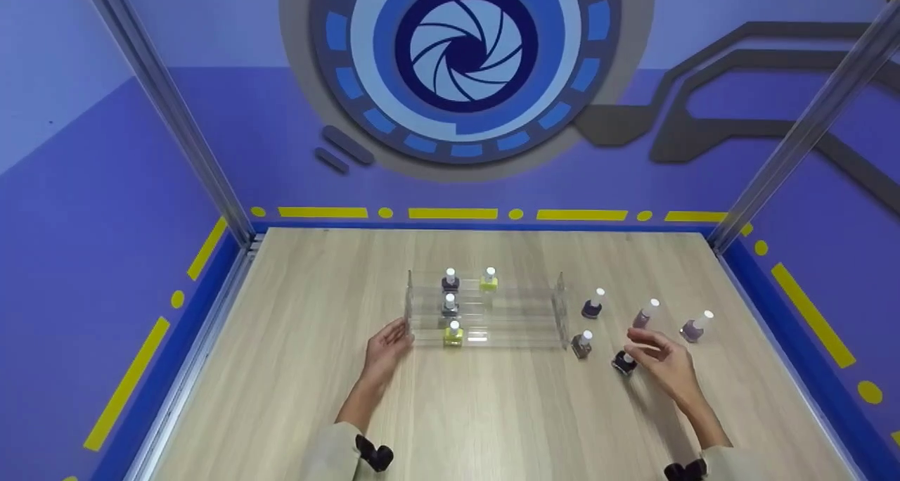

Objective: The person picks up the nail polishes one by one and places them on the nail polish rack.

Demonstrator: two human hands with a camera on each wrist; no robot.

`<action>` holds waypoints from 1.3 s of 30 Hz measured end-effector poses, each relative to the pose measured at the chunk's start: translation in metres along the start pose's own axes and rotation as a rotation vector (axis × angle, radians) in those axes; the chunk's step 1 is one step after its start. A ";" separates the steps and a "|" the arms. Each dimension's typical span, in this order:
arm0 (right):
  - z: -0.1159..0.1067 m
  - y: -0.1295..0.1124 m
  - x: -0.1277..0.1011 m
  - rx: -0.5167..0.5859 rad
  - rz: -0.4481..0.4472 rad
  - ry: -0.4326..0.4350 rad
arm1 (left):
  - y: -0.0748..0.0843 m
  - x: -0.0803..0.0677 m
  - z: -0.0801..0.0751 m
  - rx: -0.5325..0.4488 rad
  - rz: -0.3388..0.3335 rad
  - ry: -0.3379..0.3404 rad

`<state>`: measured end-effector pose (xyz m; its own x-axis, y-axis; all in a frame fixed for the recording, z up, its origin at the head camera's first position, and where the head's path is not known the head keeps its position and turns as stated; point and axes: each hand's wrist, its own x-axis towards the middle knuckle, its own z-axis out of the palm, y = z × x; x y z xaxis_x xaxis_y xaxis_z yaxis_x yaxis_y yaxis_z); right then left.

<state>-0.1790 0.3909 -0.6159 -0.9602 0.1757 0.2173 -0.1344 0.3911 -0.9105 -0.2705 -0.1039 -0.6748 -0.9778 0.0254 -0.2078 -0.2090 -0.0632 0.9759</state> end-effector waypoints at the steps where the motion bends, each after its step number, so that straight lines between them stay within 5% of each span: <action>1: -0.001 0.003 -0.002 -0.001 0.001 -0.003 | 0.000 0.000 0.000 0.000 -0.003 0.000; 24: 0.000 0.019 -0.007 -0.110 0.043 0.018 | 0.002 0.001 -0.002 -0.031 0.022 -0.022; 30: -0.001 0.010 0.005 -0.069 0.010 0.049 | 0.002 0.001 -0.001 -0.013 0.009 -0.005; 39: 0.001 -0.014 0.016 -0.028 -0.054 -0.016 | 0.001 -0.002 -0.001 -0.026 0.007 -0.004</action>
<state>-0.1928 0.3875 -0.6000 -0.9554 0.1396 0.2604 -0.1796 0.4252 -0.8871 -0.2683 -0.1046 -0.6732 -0.9793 0.0289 -0.2005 -0.2023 -0.0889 0.9753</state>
